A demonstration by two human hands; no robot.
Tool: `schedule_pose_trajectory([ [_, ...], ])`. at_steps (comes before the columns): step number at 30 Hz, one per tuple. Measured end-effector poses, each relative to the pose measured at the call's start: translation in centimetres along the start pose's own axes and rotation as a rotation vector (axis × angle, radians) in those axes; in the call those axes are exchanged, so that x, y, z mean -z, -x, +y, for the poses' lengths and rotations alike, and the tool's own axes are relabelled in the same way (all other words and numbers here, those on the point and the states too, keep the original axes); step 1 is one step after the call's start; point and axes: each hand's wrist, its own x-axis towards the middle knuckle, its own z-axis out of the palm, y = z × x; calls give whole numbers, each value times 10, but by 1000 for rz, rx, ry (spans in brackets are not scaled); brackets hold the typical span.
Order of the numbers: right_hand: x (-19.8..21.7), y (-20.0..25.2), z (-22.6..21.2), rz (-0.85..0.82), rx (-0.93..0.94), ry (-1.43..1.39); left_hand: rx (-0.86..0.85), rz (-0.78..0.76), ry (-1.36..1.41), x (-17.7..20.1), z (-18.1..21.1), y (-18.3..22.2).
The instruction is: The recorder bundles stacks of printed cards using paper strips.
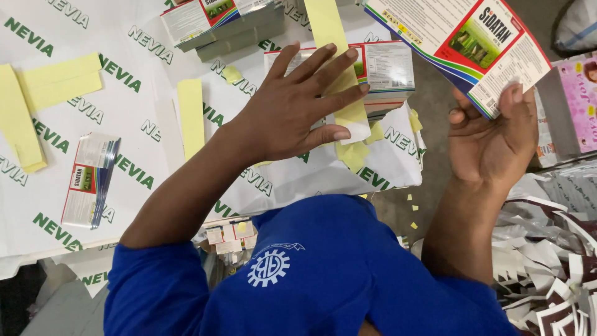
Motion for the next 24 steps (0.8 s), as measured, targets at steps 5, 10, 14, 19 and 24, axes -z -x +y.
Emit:
schedule_pose_trajectory([
  [5, 1, -1, -2, -1, -4, -9, -34, -126, 28, 1, -8, 1],
  [10, 2, -4, 0, -28, -6, 7, -68, -131, 54, 6, -14, 6],
  [14, 12, -10, 5, -58, -25, 7, -100, -92, 60, 9, -12, -2],
  [19, 7, -11, 5, -80, -45, -13, -142, -138, 62, 12, -8, -20],
  [24, 4, -9, 3, -89, -34, -4, -173, -193, 122, 13, -9, -25],
])
